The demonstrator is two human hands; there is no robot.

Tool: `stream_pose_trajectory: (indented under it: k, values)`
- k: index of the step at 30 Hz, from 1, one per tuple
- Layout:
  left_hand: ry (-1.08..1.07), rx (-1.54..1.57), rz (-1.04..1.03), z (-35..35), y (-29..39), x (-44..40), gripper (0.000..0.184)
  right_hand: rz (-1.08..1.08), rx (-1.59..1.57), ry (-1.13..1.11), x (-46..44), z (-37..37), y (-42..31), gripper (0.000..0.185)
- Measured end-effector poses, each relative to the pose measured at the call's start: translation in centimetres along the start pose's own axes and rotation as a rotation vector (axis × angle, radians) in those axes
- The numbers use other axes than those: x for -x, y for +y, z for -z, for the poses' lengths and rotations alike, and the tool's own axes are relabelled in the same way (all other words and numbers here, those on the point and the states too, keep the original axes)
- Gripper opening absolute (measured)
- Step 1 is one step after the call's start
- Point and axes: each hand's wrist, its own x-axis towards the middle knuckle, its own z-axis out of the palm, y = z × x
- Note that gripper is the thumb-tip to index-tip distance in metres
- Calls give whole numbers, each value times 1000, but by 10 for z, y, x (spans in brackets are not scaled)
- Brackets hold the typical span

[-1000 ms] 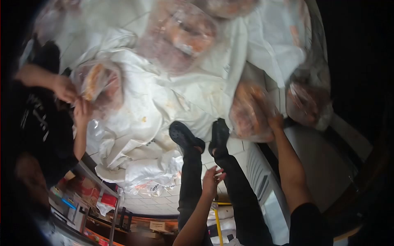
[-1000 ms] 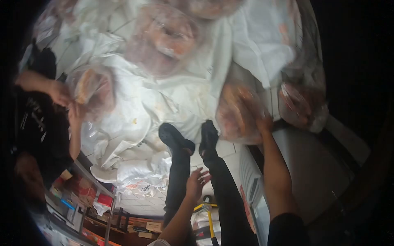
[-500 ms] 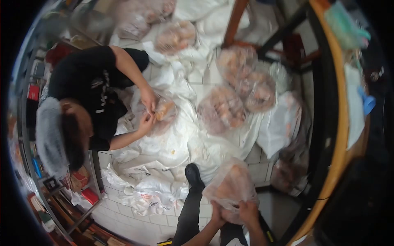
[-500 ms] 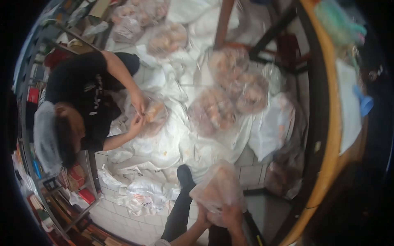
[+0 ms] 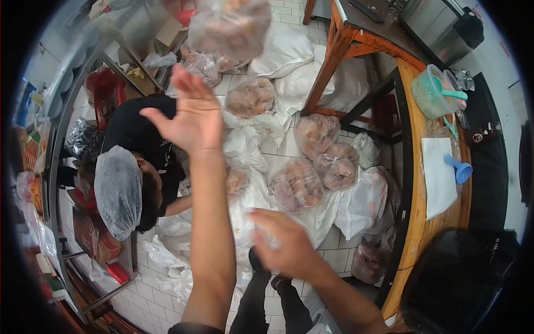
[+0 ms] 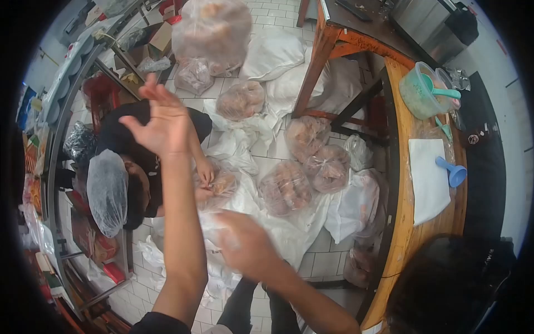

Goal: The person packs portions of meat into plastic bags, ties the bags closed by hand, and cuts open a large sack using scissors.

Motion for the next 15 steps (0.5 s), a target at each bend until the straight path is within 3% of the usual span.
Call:
stream_pose_trajectory:
  k: [1, 5, 7, 9, 11, 15]
  values:
    - [-81, 33, 43, -4, 8, -5, 86, -136, 66, 89, 18, 10, 41, 28]
    - [269, -264, 232, 50, 8, 73, 78, -613, 210, 78, 138, 18, 153, 24]
    - [578, -275, 325, 102, 6, 165, 72, -718, 226, 123, 220, 9, 217, 23]
    - [999, -490, 488, 146, 1, 282, 67, -1006, 187, 185, 291, 7, 264, 24]
    - [1307, -585, 670, 168, -4, 400, 59, -1082, 405, 285, 341, 7, 305, 24]
    - [1654, -750, 1164, 157, -8, 590, 55, -1442, 525, 344, 416, 22, 407, 24]
